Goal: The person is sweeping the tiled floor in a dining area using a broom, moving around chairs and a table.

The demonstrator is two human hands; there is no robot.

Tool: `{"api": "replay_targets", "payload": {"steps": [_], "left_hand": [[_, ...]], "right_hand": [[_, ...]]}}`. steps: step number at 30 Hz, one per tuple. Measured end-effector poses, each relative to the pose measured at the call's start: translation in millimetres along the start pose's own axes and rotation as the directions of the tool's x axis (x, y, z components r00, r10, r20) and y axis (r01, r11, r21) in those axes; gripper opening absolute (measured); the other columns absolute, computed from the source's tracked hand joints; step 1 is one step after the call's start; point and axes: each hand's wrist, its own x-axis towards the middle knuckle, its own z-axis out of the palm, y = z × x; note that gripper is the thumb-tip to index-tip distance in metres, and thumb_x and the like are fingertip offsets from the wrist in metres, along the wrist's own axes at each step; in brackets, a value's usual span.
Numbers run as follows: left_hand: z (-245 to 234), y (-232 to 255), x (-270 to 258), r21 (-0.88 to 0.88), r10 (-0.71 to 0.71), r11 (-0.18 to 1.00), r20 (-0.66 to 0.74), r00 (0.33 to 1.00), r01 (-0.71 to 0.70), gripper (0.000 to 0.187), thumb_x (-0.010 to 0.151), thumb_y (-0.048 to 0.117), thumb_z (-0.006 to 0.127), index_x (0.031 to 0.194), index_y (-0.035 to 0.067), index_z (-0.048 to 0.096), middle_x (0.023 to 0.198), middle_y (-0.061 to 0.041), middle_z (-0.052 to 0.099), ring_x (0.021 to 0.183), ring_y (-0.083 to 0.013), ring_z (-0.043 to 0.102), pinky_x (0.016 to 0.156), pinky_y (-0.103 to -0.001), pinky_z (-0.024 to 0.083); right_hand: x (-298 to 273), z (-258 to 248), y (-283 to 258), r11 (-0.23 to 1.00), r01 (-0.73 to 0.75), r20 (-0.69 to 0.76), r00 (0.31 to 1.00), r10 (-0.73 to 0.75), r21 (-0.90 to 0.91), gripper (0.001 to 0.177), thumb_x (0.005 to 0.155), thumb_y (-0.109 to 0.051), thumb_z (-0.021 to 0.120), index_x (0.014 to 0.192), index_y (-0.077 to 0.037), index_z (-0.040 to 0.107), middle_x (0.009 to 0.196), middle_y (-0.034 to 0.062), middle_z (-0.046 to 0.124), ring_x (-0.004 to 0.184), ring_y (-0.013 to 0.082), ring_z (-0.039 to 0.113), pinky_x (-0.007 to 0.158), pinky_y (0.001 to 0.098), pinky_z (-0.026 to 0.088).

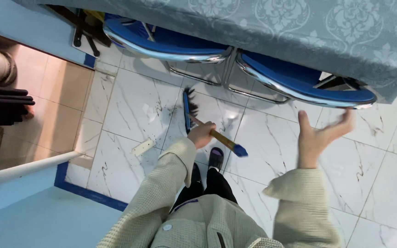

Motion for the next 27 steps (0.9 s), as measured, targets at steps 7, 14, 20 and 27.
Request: {"api": "replay_targets", "payload": {"steps": [7,14,20,27], "left_hand": [[-45.1,11.0,-19.8,-0.013,-0.311,0.948,0.175,0.934,0.318,0.012,0.103,0.025,0.055,0.097,0.015,0.056,0.099,-0.007,0.061,0.088,-0.0309,0.065,0.078,-0.047,0.051],[-17.8,-30.4,-64.5,-0.048,-0.241,0.969,0.040,0.970,0.243,0.007,0.096,0.024,0.058,0.096,0.018,0.062,0.093,-0.005,0.068,0.088,-0.0298,0.065,0.074,-0.046,0.050],[-24.1,-35.3,-92.0,-0.064,-0.320,0.944,0.070,0.945,0.324,0.011,0.097,0.023,0.055,0.101,0.017,0.064,0.090,-0.009,0.068,0.086,-0.0329,0.067,0.075,-0.046,0.050],[-29.8,-62.7,-99.6,-0.182,-0.204,0.961,0.031,0.979,0.206,0.026,0.097,0.037,0.065,0.095,0.011,0.065,0.092,-0.012,0.071,0.086,-0.0336,0.068,0.077,-0.043,0.052]], "right_hand": [[53.4,59.4,62.4,0.746,0.547,0.674,0.716,-0.182,-0.380,0.067,0.073,-0.006,0.074,0.140,-0.008,0.062,0.131,0.0148,0.067,0.120,0.0335,0.062,0.107,0.0459,0.044],[52.2,88.7,94.6,0.624,0.562,0.721,0.693,0.003,-0.542,0.017,0.090,-0.011,0.071,0.106,-0.009,0.067,0.096,0.0116,0.071,0.089,0.0327,0.073,0.076,0.0443,0.058],[63.5,86.5,71.6,0.622,0.539,0.761,0.632,0.147,-0.568,0.032,0.085,-0.020,0.074,0.115,-0.011,0.067,0.096,0.0135,0.070,0.082,0.0375,0.073,0.062,0.0486,0.058],[72.8,75.1,71.9,0.603,0.636,0.837,0.537,0.101,-0.481,0.028,0.091,-0.019,0.072,0.118,-0.016,0.070,0.098,0.0094,0.072,0.089,0.0337,0.073,0.068,0.0476,0.058]]}}
